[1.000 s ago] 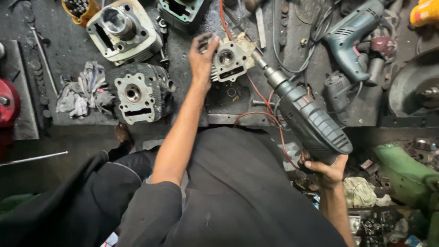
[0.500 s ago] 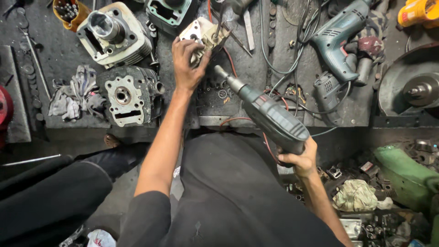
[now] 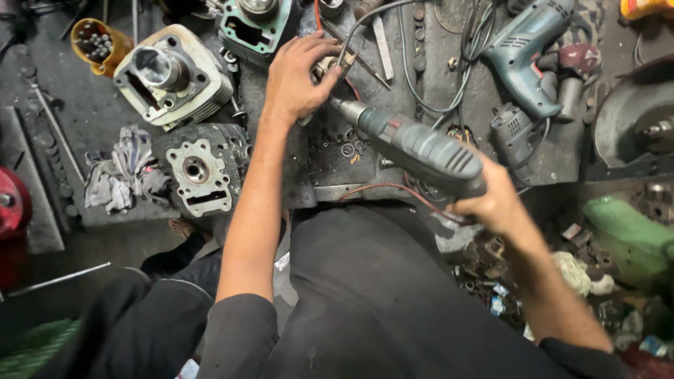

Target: The person holds a finned engine cylinder head on a cluttered workbench with one hand and works its surfaces with a corded die grinder held in the other hand, repositioning the head repeatedly to grind different areas throughout the episode.

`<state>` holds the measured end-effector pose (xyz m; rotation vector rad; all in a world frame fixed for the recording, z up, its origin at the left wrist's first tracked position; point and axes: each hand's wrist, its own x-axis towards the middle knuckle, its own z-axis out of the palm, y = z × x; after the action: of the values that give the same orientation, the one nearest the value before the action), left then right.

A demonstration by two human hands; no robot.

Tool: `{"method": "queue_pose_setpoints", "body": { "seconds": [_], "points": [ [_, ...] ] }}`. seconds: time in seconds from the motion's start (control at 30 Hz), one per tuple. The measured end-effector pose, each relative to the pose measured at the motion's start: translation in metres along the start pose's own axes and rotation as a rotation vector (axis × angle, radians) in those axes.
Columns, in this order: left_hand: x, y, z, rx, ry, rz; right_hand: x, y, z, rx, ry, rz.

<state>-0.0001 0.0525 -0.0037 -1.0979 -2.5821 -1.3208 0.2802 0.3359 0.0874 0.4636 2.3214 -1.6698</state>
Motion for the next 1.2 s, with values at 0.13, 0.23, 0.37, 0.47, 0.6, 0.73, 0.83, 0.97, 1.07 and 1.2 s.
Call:
{"method": "queue_pose_setpoints", "body": {
  "seconds": [0.13, 0.23, 0.37, 0.47, 0.6, 0.73, 0.83, 0.97, 1.07, 1.2],
  "points": [
    [0.001, 0.001, 0.001, -0.012, -0.007, -0.047, 0.041, -0.035, -0.043, -0.091, -0.12, 0.226],
    [0.002, -0.001, -0.001, -0.028, -0.006, -0.06, 0.042, -0.07, -0.035, -0.298, -0.135, -0.088],
    [0.003, -0.002, 0.0, -0.041, 0.001, -0.087, 0.015, -0.118, 0.005, -0.51, -0.117, -0.055],
    [0.004, -0.003, 0.001, -0.048, -0.012, -0.091, 0.009, -0.134, 0.031, -0.732, -0.113, 0.065],
    [0.005, -0.003, 0.0, -0.059, -0.028, -0.095, 0.002, -0.132, 0.049, -0.831, -0.137, -0.01],
    [0.004, -0.004, 0.003, -0.041, -0.032, -0.107, -0.007, -0.112, 0.055, -0.863, -0.098, -0.242],
    [0.003, -0.003, 0.006, -0.045, -0.027, -0.114, -0.017, -0.09, 0.059, -0.915, -0.091, -0.289],
    [0.004, 0.001, 0.006, -0.017, 0.009, -0.066, -0.029, -0.042, 0.065, -0.859, -0.042, -0.246],
    [0.002, 0.009, 0.003, -0.046, 0.02, -0.122, -0.031, 0.011, 0.052, -0.411, 0.054, -0.284],
    [0.003, 0.018, -0.001, -0.078, 0.007, -0.184, -0.042, 0.07, 0.02, 0.204, 0.091, -0.167]
  ]
}}
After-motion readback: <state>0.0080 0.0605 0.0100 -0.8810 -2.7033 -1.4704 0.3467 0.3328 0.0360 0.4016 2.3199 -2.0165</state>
